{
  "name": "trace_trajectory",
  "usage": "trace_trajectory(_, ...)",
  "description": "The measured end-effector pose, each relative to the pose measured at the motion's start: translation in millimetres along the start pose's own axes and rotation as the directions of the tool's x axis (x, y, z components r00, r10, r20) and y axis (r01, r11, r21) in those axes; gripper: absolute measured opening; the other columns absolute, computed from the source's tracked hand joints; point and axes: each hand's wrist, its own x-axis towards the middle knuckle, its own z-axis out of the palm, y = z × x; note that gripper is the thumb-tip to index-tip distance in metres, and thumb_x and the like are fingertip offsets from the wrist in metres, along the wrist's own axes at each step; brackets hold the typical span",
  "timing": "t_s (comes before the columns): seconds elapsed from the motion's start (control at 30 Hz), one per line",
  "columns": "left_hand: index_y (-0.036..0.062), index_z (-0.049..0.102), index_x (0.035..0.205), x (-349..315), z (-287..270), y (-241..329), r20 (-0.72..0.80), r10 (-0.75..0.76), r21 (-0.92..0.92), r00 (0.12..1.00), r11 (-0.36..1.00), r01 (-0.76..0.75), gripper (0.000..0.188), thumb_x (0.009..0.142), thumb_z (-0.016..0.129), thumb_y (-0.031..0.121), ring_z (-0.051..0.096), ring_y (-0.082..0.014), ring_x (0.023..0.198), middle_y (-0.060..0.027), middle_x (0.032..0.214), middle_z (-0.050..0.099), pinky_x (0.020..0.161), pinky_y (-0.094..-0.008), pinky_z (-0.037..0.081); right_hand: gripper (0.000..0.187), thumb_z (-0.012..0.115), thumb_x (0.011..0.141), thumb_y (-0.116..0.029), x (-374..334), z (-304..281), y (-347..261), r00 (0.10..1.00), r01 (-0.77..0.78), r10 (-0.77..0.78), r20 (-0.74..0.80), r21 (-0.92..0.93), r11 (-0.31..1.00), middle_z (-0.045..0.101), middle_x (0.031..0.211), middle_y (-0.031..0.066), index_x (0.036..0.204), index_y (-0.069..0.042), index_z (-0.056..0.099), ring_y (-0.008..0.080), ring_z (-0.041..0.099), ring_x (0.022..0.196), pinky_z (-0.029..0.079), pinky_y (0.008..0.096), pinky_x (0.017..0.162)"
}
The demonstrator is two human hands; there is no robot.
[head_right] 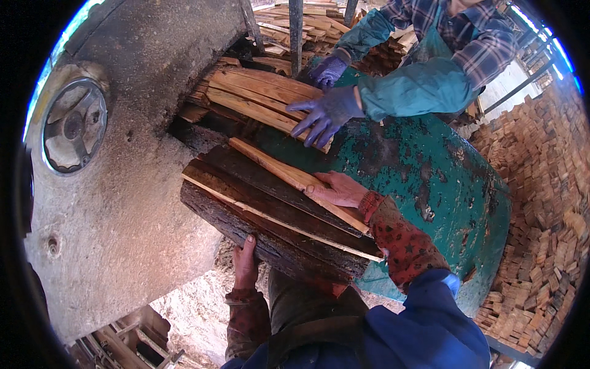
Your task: The person feeds logs into a bandsaw to cut them into planks, then carries the cut wood to a metal rack and stacks it. The person repeats this process, handling both the raw logs and the finished planks.
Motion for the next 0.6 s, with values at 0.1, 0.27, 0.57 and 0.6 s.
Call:
trace_trajectory(0.1, -0.0118, 0.051, 0.119, -5, 0, 9, 0.039, -0.013, -0.078, 0.999, 0.997, 0.016, 0.066, 0.081, 0.078, 0.035, 0.061, -0.0221, 0.093, -0.0148, 0.107, 0.062, 0.083, -0.0347, 0.051, 0.090, 0.044, 0.086, -0.071, -13, 2, -15, 1.000, -0.027, 0.027, 0.014, -0.002, 1.000, 0.057, 0.106, 0.0267, 0.132, 0.006, 0.051, 0.0390, 0.057, 0.099, 0.044, 0.0436, 0.085)
trace_trajectory(0.27, -0.0088, 0.052, 0.119, -9, -29, 1, 0.196, -0.028, -0.163, 0.980, 0.985, 0.061, 0.063, 0.081, 0.078, 0.035, 0.062, -0.0234, 0.097, -0.0144, 0.110, 0.061, 0.085, -0.0340, 0.051, 0.080, 0.046, 0.087, -0.066, -44, 22, -27, 0.995, -0.081, 0.084, -0.047, 0.058, 0.995, 0.059, 0.097, 0.0249, 0.124, 0.003, 0.057, 0.0371, 0.057, 0.095, 0.043, 0.0432, 0.081)
trace_trajectory(0.57, 0.0080, 0.041, 0.141, 11, -65, -39, 0.241, -0.027, -0.359, 0.970, 0.926, 0.115, 0.064, 0.096, 0.049, 0.053, 0.052, -0.0274, 0.120, -0.0100, 0.138, 0.050, 0.104, -0.0409, 0.042, 0.062, 0.056, 0.089, -0.054, -107, 105, -70, 0.908, -0.189, 0.265, -0.324, 0.249, 0.950, 0.061, 0.094, 0.0211, 0.111, 0.004, 0.063, 0.0333, 0.059, 0.088, 0.044, 0.0401, 0.078)
trace_trajectory(0.6, 0.0089, 0.040, 0.142, 17, -71, -42, 0.275, -0.043, -0.369, 0.960, 0.918, 0.147, 0.065, 0.096, 0.049, 0.053, 0.052, -0.0272, 0.121, -0.0101, 0.138, 0.049, 0.104, -0.0408, 0.041, 0.061, 0.057, 0.089, -0.053, -113, 114, -76, 0.892, -0.215, 0.290, -0.348, 0.238, 0.947, 0.061, 0.093, 0.0214, 0.109, 0.004, 0.064, 0.0330, 0.059, 0.088, 0.045, 0.0402, 0.077)
